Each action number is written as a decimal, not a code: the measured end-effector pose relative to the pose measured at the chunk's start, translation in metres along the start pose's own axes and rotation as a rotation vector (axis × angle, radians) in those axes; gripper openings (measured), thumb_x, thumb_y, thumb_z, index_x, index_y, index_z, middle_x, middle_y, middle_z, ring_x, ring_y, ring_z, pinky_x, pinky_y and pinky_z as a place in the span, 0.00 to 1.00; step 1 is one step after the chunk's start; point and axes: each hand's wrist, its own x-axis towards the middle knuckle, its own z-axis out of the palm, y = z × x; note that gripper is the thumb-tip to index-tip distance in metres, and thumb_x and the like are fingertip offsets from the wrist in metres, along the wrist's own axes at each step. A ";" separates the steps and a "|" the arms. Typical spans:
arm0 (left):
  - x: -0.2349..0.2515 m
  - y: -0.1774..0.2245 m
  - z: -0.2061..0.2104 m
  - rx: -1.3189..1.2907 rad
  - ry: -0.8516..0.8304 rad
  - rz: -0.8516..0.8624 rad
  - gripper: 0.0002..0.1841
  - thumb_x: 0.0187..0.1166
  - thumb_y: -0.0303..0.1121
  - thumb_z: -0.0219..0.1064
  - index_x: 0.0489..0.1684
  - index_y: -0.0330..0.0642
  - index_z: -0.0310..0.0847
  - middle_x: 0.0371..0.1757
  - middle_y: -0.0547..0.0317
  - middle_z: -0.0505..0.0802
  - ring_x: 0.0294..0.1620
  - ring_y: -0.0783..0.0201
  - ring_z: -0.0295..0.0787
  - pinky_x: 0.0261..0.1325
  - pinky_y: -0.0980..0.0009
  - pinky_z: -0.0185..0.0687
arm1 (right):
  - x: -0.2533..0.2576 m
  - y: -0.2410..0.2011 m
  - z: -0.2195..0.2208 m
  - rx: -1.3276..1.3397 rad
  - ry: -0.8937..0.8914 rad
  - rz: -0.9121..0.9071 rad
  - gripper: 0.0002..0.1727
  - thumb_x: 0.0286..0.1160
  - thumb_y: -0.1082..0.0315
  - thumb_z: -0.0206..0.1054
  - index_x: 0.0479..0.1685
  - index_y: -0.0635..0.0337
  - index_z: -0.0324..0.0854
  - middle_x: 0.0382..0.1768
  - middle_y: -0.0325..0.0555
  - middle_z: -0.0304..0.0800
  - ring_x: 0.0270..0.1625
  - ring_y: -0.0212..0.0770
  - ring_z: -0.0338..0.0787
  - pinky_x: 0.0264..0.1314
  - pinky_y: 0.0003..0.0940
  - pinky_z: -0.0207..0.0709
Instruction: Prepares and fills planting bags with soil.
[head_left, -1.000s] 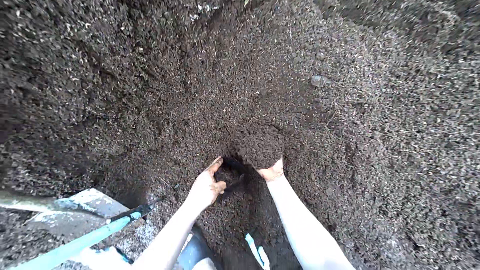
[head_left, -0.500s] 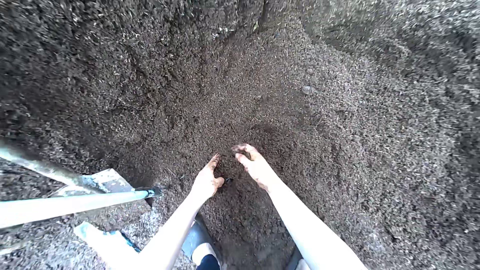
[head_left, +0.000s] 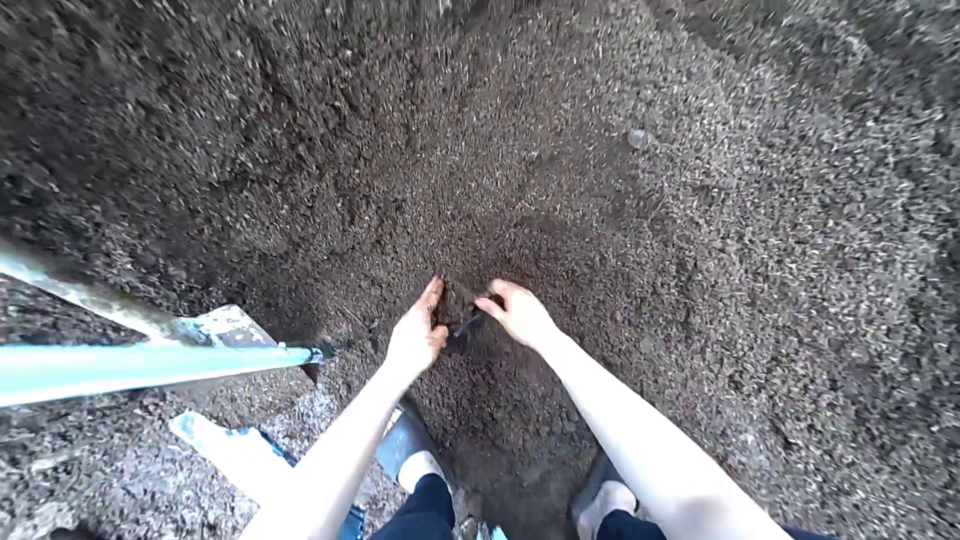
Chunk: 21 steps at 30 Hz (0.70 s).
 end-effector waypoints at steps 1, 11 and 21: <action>0.004 -0.001 0.000 0.030 -0.010 -0.007 0.43 0.76 0.23 0.64 0.96 0.57 0.53 0.95 0.66 0.61 0.68 0.57 0.90 0.64 0.50 0.89 | 0.004 0.020 -0.001 0.273 0.013 0.116 0.29 0.90 0.48 0.55 0.73 0.64 0.77 0.69 0.58 0.85 0.73 0.53 0.84 0.77 0.55 0.75; 0.012 -0.001 0.005 0.430 0.119 0.204 0.19 0.82 0.40 0.62 0.70 0.58 0.87 0.85 0.52 0.78 0.79 0.46 0.80 0.74 0.45 0.79 | 0.072 0.125 0.022 1.967 0.629 0.526 0.48 0.85 0.27 0.38 0.96 0.44 0.30 0.94 0.58 0.42 0.89 0.64 0.61 0.79 0.68 0.70; 0.036 -0.002 -0.011 0.353 -0.030 0.324 0.31 0.72 0.34 0.61 0.81 0.61 0.80 0.85 0.82 0.78 0.68 0.60 0.82 0.68 0.53 0.71 | 0.128 0.119 -0.020 2.073 0.576 0.218 0.44 0.78 0.21 0.26 0.78 0.38 0.65 0.68 0.44 0.83 0.71 0.48 0.83 0.66 0.62 0.79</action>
